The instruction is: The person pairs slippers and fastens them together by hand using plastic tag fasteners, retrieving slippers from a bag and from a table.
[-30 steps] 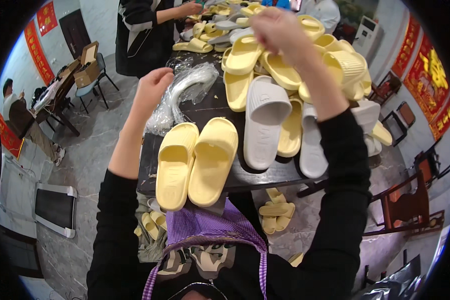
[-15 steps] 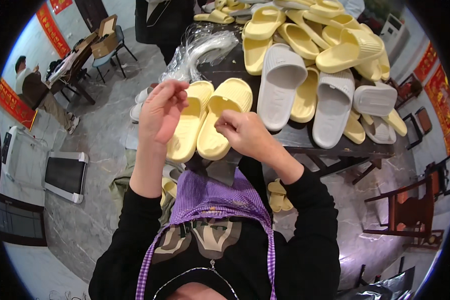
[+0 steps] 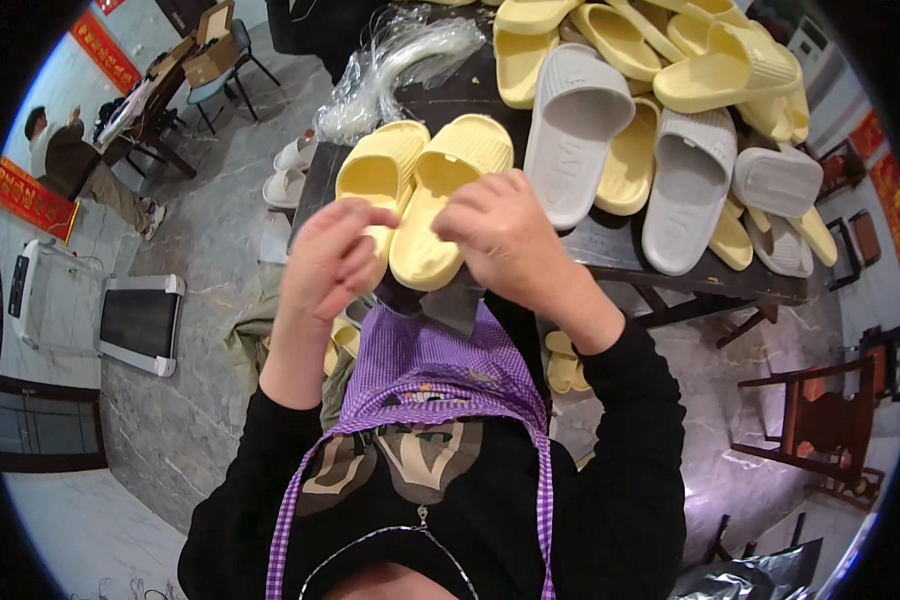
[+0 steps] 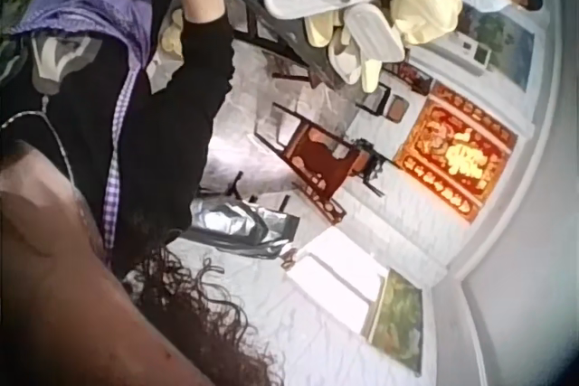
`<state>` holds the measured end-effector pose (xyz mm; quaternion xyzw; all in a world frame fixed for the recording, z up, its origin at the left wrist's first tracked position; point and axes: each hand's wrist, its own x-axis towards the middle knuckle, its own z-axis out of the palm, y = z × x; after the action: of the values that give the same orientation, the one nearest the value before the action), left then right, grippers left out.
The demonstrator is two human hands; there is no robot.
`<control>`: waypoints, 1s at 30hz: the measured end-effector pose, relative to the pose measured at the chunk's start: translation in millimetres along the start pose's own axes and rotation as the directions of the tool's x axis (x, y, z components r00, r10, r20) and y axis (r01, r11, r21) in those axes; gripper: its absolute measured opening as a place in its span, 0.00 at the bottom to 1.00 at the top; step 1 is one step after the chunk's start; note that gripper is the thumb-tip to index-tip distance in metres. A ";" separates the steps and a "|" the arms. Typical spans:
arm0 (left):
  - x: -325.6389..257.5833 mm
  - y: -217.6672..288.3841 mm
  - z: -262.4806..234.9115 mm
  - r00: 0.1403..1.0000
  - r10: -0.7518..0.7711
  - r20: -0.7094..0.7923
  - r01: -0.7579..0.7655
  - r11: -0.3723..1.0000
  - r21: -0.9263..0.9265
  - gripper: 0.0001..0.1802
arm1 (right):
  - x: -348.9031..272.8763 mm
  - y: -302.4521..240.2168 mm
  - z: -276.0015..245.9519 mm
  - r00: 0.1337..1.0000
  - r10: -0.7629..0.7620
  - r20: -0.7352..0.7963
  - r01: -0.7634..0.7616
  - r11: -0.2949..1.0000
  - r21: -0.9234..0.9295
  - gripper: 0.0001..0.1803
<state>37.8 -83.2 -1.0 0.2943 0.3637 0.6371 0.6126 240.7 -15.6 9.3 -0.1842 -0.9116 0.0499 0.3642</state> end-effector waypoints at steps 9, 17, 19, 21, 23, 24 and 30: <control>-7.3 -30.8 12.0 0.943 -0.307 0.132 0.306 0.952 0.024 0.05 | -3.6 3.4 19.3 1.000 -0.006 -0.028 0.007 1.000 0.027 0.10; -0.1 -33.6 2.0 0.928 -0.368 0.064 0.368 0.930 0.022 0.04 | 1.8 21.8 17.2 1.000 0.016 0.011 -0.017 0.997 0.074 0.13; 0.7 -27.1 -1.8 0.930 -0.367 0.029 0.366 0.930 0.025 0.05 | 14.5 43.6 14.6 0.959 0.240 -0.150 -0.200 0.951 0.237 0.14; 8.2 -18.0 -1.2 0.888 -0.459 0.037 0.456 0.888 0.061 0.05 | 23.5 70.3 10.1 0.944 0.299 -0.140 -0.268 0.941 0.205 0.13; 19.6 -16.9 4.9 0.863 -0.502 0.052 0.497 0.863 0.088 0.06 | 29.1 92.6 10.0 0.925 0.356 -0.133 -0.332 0.927 0.174 0.13; 25.3 -17.9 7.0 0.853 -0.522 0.025 0.517 0.850 0.099 0.07 | 32.8 101.1 15.6 0.921 0.383 -0.071 -0.374 0.920 0.115 0.13; 45.4 -20.6 19.0 0.805 -0.589 -0.067 0.593 0.799 0.098 0.06 | 48.4 113.9 30.7 0.854 0.461 0.241 -0.443 0.887 -0.129 0.16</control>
<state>61.6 -36.4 -10.5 0.1904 0.4833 0.3974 0.7565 221.6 109.4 -7.5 -0.3974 -0.8841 0.1269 0.2107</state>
